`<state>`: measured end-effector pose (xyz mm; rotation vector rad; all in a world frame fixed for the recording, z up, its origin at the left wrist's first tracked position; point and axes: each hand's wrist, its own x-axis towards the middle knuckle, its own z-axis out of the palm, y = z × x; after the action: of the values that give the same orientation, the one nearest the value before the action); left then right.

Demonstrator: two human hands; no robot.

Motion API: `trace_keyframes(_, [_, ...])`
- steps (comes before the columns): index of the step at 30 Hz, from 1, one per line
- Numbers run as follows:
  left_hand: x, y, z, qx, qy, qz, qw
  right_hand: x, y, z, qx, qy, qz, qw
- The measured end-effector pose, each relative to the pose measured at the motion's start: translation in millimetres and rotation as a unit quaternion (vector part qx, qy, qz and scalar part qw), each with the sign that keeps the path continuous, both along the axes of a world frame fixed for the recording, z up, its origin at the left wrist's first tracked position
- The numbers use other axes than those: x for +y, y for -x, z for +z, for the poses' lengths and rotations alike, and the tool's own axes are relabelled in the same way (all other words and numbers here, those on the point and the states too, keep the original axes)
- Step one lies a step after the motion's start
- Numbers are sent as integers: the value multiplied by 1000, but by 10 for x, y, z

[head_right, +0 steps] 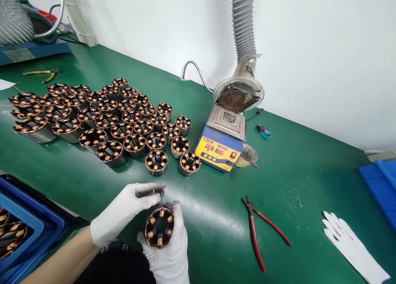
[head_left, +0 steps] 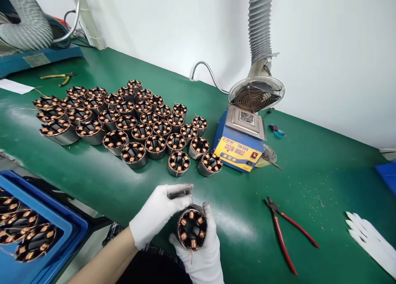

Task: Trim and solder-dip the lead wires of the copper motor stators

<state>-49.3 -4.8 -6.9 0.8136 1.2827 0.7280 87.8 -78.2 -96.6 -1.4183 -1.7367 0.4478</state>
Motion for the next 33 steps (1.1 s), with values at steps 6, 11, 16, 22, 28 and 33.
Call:
trace_keyframes(6, [-39, -135, -100, -61, 11, 25, 998, -26, 9, -58, 8, 36, -7, 999])
trace_keyframes(11, [-81, -139, -142, -26, -35, 118, 992, 10, 36, -12, 22, -12, -12, 1000])
trace_keyframes(16, [-113, 44, -115, 32, -107, 88, 990, 45, 54, 35, 16, -47, -6, 999])
trace_keyframes(22, [-71, 53, -82, 66, -109, -124, 984, 36, 107, -75, 32, -59, -56, 996])
trace_keyframes(28, [-151, 5, -167, 122, -123, 0, 985, -30, 106, -127, 40, -11, -82, 996])
trace_keyframes(33, [-226, 191, -257, 106, -127, 14, 986, -134, 36, -133, 88, 105, -73, 988])
